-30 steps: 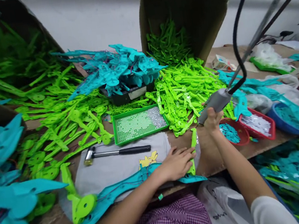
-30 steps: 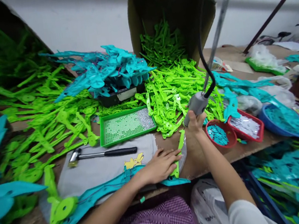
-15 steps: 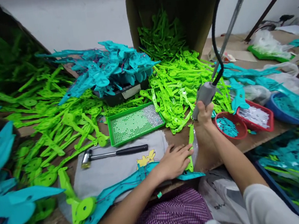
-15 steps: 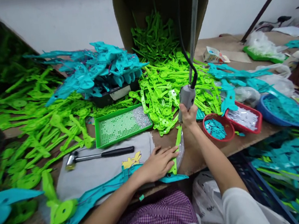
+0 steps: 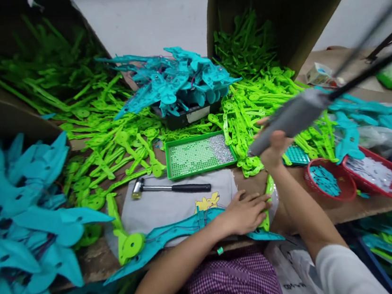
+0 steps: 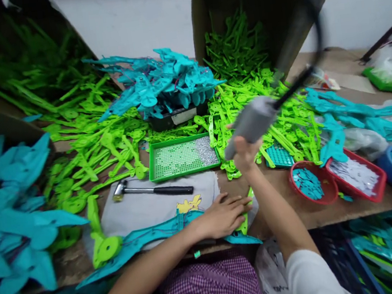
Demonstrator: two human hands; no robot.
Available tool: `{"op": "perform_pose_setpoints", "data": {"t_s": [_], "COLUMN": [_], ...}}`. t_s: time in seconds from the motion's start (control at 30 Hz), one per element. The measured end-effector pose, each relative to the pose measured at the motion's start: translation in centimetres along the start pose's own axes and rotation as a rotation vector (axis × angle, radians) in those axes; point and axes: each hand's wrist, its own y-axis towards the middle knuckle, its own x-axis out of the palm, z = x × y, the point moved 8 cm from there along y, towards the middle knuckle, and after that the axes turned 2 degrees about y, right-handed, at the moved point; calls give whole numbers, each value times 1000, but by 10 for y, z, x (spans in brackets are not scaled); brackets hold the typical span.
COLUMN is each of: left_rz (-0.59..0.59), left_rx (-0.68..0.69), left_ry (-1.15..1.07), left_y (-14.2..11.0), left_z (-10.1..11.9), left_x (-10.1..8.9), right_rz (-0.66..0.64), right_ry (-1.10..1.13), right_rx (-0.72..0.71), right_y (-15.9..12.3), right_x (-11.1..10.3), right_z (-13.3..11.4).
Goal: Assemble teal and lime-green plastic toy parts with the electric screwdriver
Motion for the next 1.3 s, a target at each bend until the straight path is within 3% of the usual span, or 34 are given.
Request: {"op": "perform_pose_setpoints", "data": {"t_s": [0.07, 0.13, 0.2, 0.27, 0.53, 0.93, 1.17, 1.23, 1.3], "left_rz": [1, 4, 13, 16, 41, 45, 19, 9, 13], "left_rx": [-11, -18, -14, -6, -4, 3, 0, 1, 3], "left_ry": [25, 49, 60, 61, 57, 42, 30, 18, -11], "left_y": [0, 1, 0, 0, -1, 0, 0, 0, 0], "left_z": [0, 1, 2, 3, 1, 0, -1, -3, -4], "left_x": [0, -1, -3, -4, -7, -3, 0, 1, 1], "right_rz": [-181, -298, -333, -319, -309, -290, -198, -146, -74], "right_ry": [9, -1, 1, 13, -26, 10, 104, 103, 91], "right_rx": [28, 33, 33, 39, 68, 134, 87, 73, 73], "right_y": [-8, -17, -24, -29, -39, -38, -22, -15, -12], "right_x": [56, 98, 120, 127, 127, 126, 115, 97, 65], "right_z": [8, 21, 35, 49, 79, 78, 49, 31, 9]}}
